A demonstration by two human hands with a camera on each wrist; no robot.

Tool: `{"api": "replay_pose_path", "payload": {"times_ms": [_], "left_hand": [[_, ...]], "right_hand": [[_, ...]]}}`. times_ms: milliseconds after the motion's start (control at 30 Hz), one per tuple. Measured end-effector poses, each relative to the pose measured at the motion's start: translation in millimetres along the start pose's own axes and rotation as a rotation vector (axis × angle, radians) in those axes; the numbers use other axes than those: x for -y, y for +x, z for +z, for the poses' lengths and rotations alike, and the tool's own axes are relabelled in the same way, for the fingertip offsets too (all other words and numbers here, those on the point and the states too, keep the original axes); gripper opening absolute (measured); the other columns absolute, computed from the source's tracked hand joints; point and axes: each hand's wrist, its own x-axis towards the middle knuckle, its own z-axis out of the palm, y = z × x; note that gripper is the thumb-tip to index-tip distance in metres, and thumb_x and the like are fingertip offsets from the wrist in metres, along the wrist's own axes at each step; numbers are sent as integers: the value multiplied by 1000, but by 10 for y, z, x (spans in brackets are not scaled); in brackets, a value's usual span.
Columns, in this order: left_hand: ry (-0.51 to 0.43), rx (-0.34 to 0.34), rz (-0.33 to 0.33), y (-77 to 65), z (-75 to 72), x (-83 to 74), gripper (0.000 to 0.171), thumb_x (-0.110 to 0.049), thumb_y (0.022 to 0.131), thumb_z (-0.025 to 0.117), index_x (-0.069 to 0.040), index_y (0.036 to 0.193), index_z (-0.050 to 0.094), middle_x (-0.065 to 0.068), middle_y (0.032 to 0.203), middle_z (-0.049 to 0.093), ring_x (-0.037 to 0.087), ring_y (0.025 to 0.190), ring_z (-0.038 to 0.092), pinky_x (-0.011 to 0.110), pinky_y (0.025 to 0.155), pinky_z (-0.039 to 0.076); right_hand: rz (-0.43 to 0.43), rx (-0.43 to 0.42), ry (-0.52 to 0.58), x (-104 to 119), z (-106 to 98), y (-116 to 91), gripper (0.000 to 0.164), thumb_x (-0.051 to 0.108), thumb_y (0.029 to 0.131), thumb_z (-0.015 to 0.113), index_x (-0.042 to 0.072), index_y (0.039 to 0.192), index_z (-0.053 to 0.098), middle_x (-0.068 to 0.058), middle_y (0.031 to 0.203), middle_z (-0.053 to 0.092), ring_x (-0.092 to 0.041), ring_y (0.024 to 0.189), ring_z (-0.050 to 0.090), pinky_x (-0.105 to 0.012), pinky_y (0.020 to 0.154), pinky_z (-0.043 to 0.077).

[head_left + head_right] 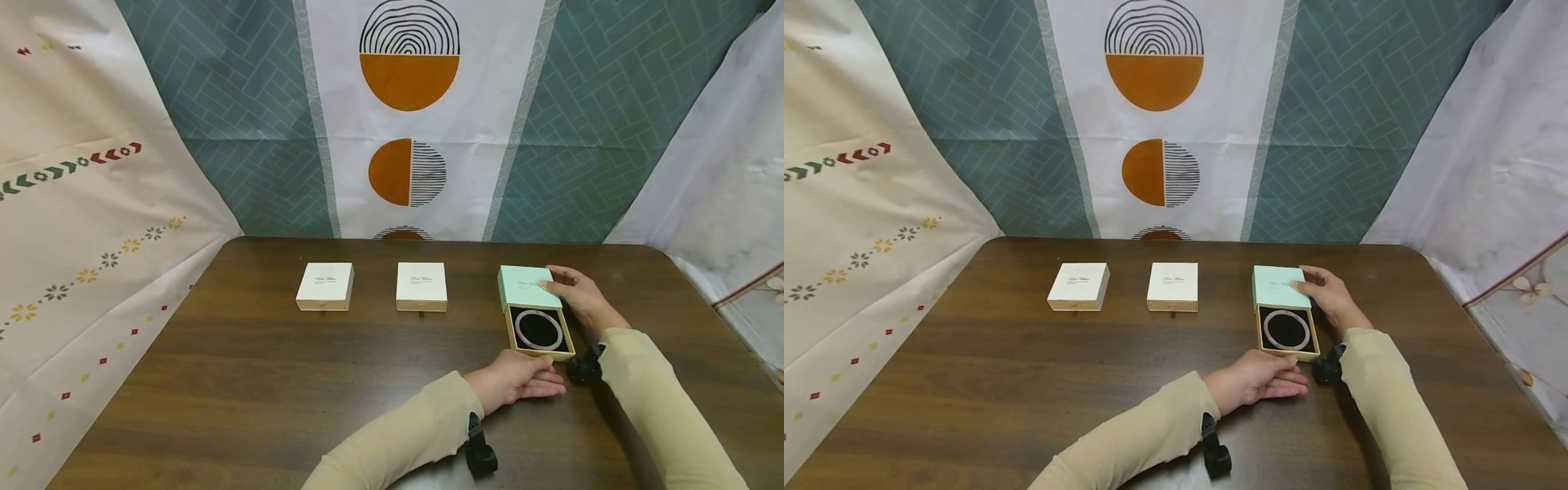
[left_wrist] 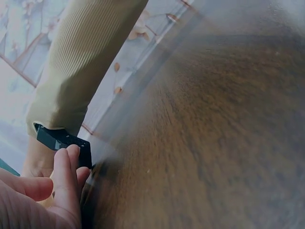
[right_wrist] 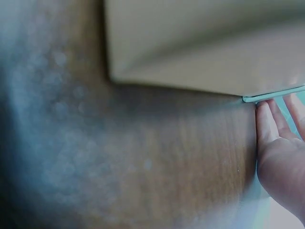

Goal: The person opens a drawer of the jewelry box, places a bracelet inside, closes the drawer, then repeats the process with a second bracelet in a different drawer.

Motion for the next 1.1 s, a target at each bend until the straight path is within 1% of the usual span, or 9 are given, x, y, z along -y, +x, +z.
{"api": "replay_pose_path", "payload": {"times_ms": [233, 333, 633, 833, 967, 1100], "left_hand": [[7, -9, 12, 17, 5, -12, 20, -11, 96, 56, 6, 96, 67, 25, 98, 70, 37, 100, 66, 37, 87, 55], [1, -9, 16, 17, 11, -22, 21, -11, 96, 55, 7, 98, 67, 24, 98, 70, 37, 101, 66, 37, 87, 55], [-9, -5, 19, 38, 8, -39, 23, -10, 97, 53, 9, 100, 66, 25, 99, 69, 38, 102, 65, 39, 89, 54], [-19, -4, 24, 60, 8, -47, 24, -11, 97, 54, 10, 100, 67, 25, 100, 69, 37, 102, 65, 40, 90, 53], [-23, -4, 27, 71, 11, -58, 25, -11, 97, 54, 9, 100, 67, 24, 100, 69, 37, 102, 65, 39, 89, 53], [-40, -5, 33, 88, 13, -77, 22, -10, 97, 53, 7, 102, 66, 23, 102, 69, 37, 103, 65, 40, 90, 53]], "right_hand": [[-1, -3, -24, 12, 4, -3, 76, 35, 94, 59, -1, 149, 23, -26, 152, 24, -26, 124, 37, -8, 75, 42], [-5, -4, -23, 8, 2, 1, 75, 35, 94, 60, -1, 149, 23, -26, 151, 25, -26, 124, 37, -8, 76, 40], [-21, 4, 6, -18, 3, 15, 76, 33, 94, 60, -3, 149, 22, -26, 153, 22, -35, 135, 28, -7, 79, 38], [-18, 3, 4, -6, 0, 19, 75, 33, 94, 60, -2, 149, 22, -25, 153, 23, -35, 136, 28, -10, 81, 39], [-11, -5, 6, -6, -1, 23, 76, 33, 93, 60, -2, 149, 23, -26, 152, 24, -31, 131, 33, -8, 78, 39], [-9, -15, 1, -20, -1, 26, 76, 33, 93, 61, -2, 148, 24, -25, 150, 27, -18, 118, 42, -8, 77, 40]]}}
